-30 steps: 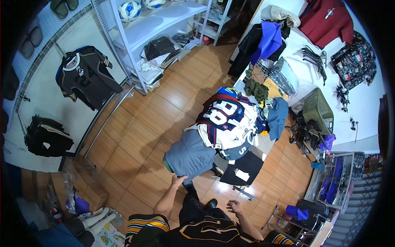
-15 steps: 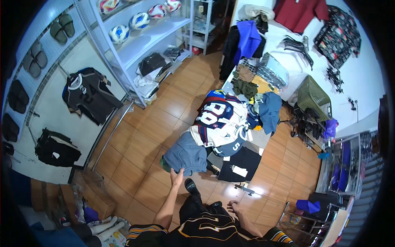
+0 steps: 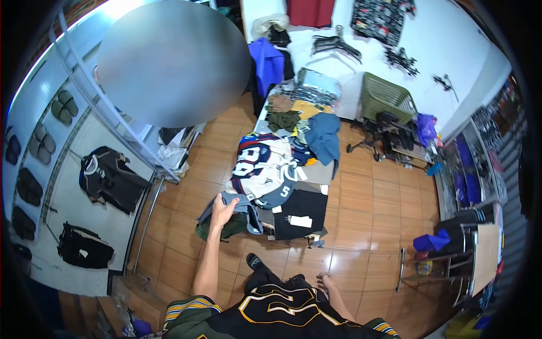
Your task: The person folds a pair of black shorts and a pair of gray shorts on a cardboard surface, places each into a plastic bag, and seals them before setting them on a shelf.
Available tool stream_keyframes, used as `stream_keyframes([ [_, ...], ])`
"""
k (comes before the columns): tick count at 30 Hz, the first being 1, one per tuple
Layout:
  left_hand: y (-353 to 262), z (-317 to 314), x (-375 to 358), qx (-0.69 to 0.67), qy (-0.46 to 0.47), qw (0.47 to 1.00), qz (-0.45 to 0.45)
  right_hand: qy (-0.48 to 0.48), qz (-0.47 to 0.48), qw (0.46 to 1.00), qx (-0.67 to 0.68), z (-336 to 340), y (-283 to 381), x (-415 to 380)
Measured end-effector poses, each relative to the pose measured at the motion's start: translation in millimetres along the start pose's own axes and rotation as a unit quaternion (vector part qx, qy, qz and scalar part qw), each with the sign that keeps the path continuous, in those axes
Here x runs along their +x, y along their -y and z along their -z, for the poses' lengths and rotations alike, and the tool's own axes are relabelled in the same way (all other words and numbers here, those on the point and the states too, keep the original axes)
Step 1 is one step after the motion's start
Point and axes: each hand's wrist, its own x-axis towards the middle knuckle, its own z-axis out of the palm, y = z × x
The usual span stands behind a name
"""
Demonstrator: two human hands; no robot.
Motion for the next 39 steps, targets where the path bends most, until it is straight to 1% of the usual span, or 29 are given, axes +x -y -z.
stream_keyframes([
  [1, -9.9, -7.7, 2.5, 0.049, 0.019, 0.998, -0.039, 0.007, 0.025, 1.000, -0.007, 9.7, 6.2, -8.7],
  [2, -54.3, -7.4, -4.7, 0.077, 0.091, 0.993, -0.008, 0.012, 0.050, 0.999, -0.014, 18.9, 14.9, -17.3],
  [3, -99.1, -9.0, -13.8, 0.085, 0.125, 0.988, -0.017, 0.006, 0.049, 0.999, 0.000, 27.1, 22.9, -27.9],
  [4, -128.1, -17.4, -21.5, 0.093, 0.159, 0.983, -0.026, 0.002, 0.086, 0.996, 0.027, 34.4, 32.6, -39.5],
  [5, -128.2, -33.1, -18.8, 0.105, 0.171, 0.978, -0.060, -0.004, 0.125, 0.991, 0.054, 43.2, 43.6, -46.7],
  [6, -151.7, -45.0, -27.8, 0.118, 0.167, 0.975, -0.088, -0.010, 0.154, 0.986, 0.070, 53.7, 50.3, -48.0],
  [8, -218.1, -61.8, -51.5, 0.117, 0.222, 0.960, -0.123, -0.027, 0.211, 0.972, 0.096, 74.7, 66.9, -57.4],
  [9, -241.1, -73.9, -63.3, 0.118, 0.229, 0.955, -0.148, -0.038, 0.240, 0.964, 0.105, 84.8, 79.8, -70.6],
  [10, -246.8, -92.8, -67.2, 0.091, 0.253, 0.947, -0.175, -0.044, 0.266, 0.957, 0.103, 96.0, 95.0, -89.8],
  [12, -293.8, -117.9, -96.0, 0.036, 0.311, 0.923, -0.224, -0.065, 0.318, 0.940, 0.109, 118.1, 124.8, -137.0],
  [13, -312.5, -132.6, -108.3, 0.036, 0.325, 0.904, -0.275, -0.080, 0.343, 0.929, 0.117, 128.6, 136.9, -159.4],
  [14, -335.6, -143.2, -123.6, 0.030, 0.364, 0.896, -0.253, -0.091, 0.389, 0.907, 0.130, 139.0, 144.9, -176.1],
  [16, -358.5, -177.1, -143.6, 0.003, 0.442, 0.851, -0.286, -0.132, 0.474, 0.862, 0.122, 158.8, 157.0, -210.7],
  [17, -381.9, -186.6, -160.0, 0.001, 0.490, 0.828, -0.273, -0.161, 0.510, 0.839, 0.102, 168.8, 162.5, -232.2],
  [18, -392.8, -204.0, -172.3, 0.000, 0.506, 0.800, -0.324, -0.188, 0.505, 0.834, 0.116, 178.5, 168.8, -261.6],
  [20, -406.1, -241.0, -196.4, -0.036, 0.533, 0.752, -0.386, -0.225, 0.558, 0.799, 0.003, 194.3, 178.5, -313.4],
  [21, -416.2, -255.7, -208.7, -0.049, 0.552, 0.727, -0.405, -0.250, 0.552, 0.796, 0.015, 204.4, 178.4, -321.5],
  [23, -442.3, -277.3, -232.9, -0.056, 0.595, 0.680, -0.424, -0.320, 0.616, 0.712, -0.108, 224.4, 174.6, -331.7],
  [24, -452.8, -289.1, -244.6, -0.044, 0.615, 0.663, -0.424, -0.344, 0.605, 0.711, -0.101, 235.3, 171.4, -333.7],
  [26, -460.8, -326.6, -264.8, -0.062, 0.647, 0.614, -0.448, -0.355, 0.573, 0.725, -0.142, 258.6, 165.7, -334.9],
  [28, -471.6, -361.6, -284.9, -0.080, 0.673, 0.567, -0.468, -0.407, 0.554, 0.714, -0.131, 281.7, 158.8, -335.6],
  [30, -483.7, -391.5, -303.9, -0.080, 0.725, 0.519, -0.445, -0.365, 0.471, 0.798, -0.088, 305.2, 154.4, -335.1],
  [31, -494.0, -405.1, -314.4, -0.069, 0.749, 0.508, -0.420, -0.403, 0.528, 0.746, -0.052, 317.2, 148.1, -325.6],
  [32, -499.0, -421.4, -323.4, -0.070, 0.755, 0.495, -0.425, -0.415, 0.522, 0.744, -0.047, 329.0, 142.2, -320.5],
  [34, -504.3, -465.1, -337.7, -0.109, 0.823, 0.435, -0.348, -0.429, 0.473, 0.769, -0.016, 355.3, 131.1, -316.8],
  [35, -501.8, -494.3, -342.5, -0.107, 0.865, 0.386, -0.302, -0.433, 0.485, 0.760, 0.003, 366.4, 126.4, -316.8],
  [36, -500.0, -517.6, -347.2, -0.149, 0.881, 0.325, -0.309, -0.444, 0.481, 0.756, 0.008, 376.1, 121.2, -317.3],
  [38, -500.6, -561.8, -355.1, -0.062, 0.835, 0.273, -0.474, -0.429, 0.449, 0.778, 0.092, 396.6, 110.3, -317.5],
  [39, -496.5, -577.7, -360.7, -0.067, 0.832, 0.265, -0.483, -0.453, 0.459, 0.757, 0.104, 404.0, 109.7, -327.2],
])
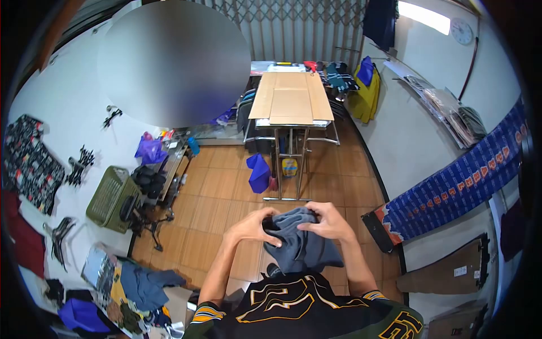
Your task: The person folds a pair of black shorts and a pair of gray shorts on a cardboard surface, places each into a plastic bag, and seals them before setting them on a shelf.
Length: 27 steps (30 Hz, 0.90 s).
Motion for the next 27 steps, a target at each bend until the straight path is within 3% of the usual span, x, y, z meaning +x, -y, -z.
stream_keyframes([
  [1, 13.1, 3.8, 11.0, -0.002, 0.008, 1.000, -0.004, -0.024, -0.006, 1.000, -0.016, 9.2, -1.9, 4.7],
  [3, 39.3, 9.0, 29.5, 0.096, 0.054, 0.990, 0.090, -0.066, -0.074, 0.994, 0.056, 26.8, 3.3, 9.3],
  [4, 51.0, 12.1, 34.5, 0.067, 0.028, 0.996, 0.047, -0.094, -0.079, 0.991, 0.054, 34.8, 0.0, 11.3],
  [8, 62.4, 45.9, 57.1, 0.053, 0.041, 0.995, 0.077, -0.194, -0.046, 0.978, 0.065, 61.4, -32.0, 22.9],
  [11, 61.3, 73.0, 76.4, 0.014, -0.030, 0.998, 0.058, -0.259, -0.030, 0.962, 0.080, 74.6, -43.7, 43.0],
  [13, 62.4, 90.6, 94.6, -0.124, -0.100, 0.987, 0.033, -0.284, -0.024, 0.957, 0.057, 83.2, -53.4, 58.1],
  [18, 74.3, 125.6, 151.5, -0.153, -0.158, 0.976, -0.004, -0.354, -0.011, 0.935, 0.006, 108.0, -69.4, 109.6],
  [27, 68.9, 215.3, 286.8, -0.200, -0.248, 0.945, -0.069, -0.385, 0.054, 0.921, -0.003, 186.9, -94.1, 243.6],
])
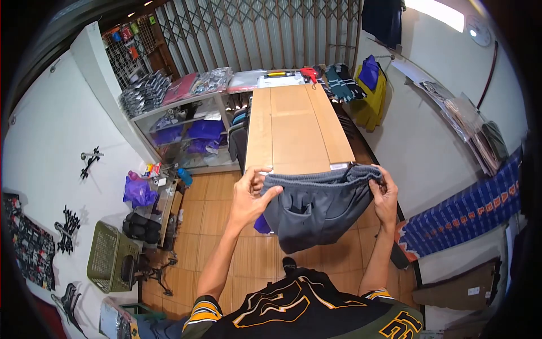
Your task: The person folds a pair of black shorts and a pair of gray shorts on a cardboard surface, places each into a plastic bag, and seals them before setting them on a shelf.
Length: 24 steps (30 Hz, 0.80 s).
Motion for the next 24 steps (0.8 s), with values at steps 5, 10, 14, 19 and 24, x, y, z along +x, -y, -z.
stream_keyframes([
  [5, 5.1, 19.2, 101.1, 0.135, -0.002, 0.989, -0.055, 0.008, 0.052, 0.999, 0.009, -28.4, -23.6, 100.7],
  [10, 41.9, 37.4, 190.4, 0.114, -0.007, 0.990, -0.087, -0.026, 0.044, 0.998, -0.019, -67.2, -74.4, 186.1],
  [14, 104.1, 53.1, 241.4, 0.201, -0.016, 0.975, -0.095, -0.100, 0.095, 0.966, -0.217, -95.4, -152.5, 234.3],
  [19, 194.9, 81.8, 256.9, 0.160, -0.001, 0.986, -0.038, -0.183, 0.010, 0.941, -0.284, -144.0, -219.7, 240.7],
  [24, 277.4, 151.0, 212.5, 0.127, 0.054, 0.990, 0.038, -0.164, -0.057, 0.920, -0.351, -205.3, -251.5, 192.1],
])
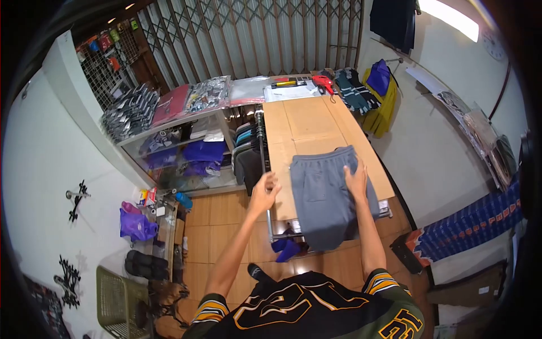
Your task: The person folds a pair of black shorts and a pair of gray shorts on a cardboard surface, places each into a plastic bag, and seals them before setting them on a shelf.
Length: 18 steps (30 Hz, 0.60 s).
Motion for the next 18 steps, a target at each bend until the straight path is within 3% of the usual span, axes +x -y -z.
stream_keyframes([
  [3, 76.2, 42.5, -57.8, -0.115, 0.021, 0.990, 0.075, 0.068, 0.025, 0.997, -0.012, -34.4, 4.9, -38.1],
  [5, 123.6, 76.7, -113.2, -0.164, -0.005, 0.975, 0.151, 0.170, -0.084, 0.965, -0.181, -45.4, 19.8, -62.1],
  [9, 176.1, 158.0, -213.2, -0.070, -0.052, 0.945, 0.316, 0.178, -0.105, 0.951, -0.231, -64.8, 36.0, -82.9],
  [13, 231.8, 222.7, -288.3, -0.047, -0.098, 0.925, 0.365, 0.173, -0.143, 0.930, -0.290, -72.8, 33.3, -80.3],
  [18, 227.6, 260.9, -267.7, -0.018, -0.177, 0.885, 0.431, 0.151, -0.199, 0.902, -0.352, -86.5, 56.0, -61.2],
])
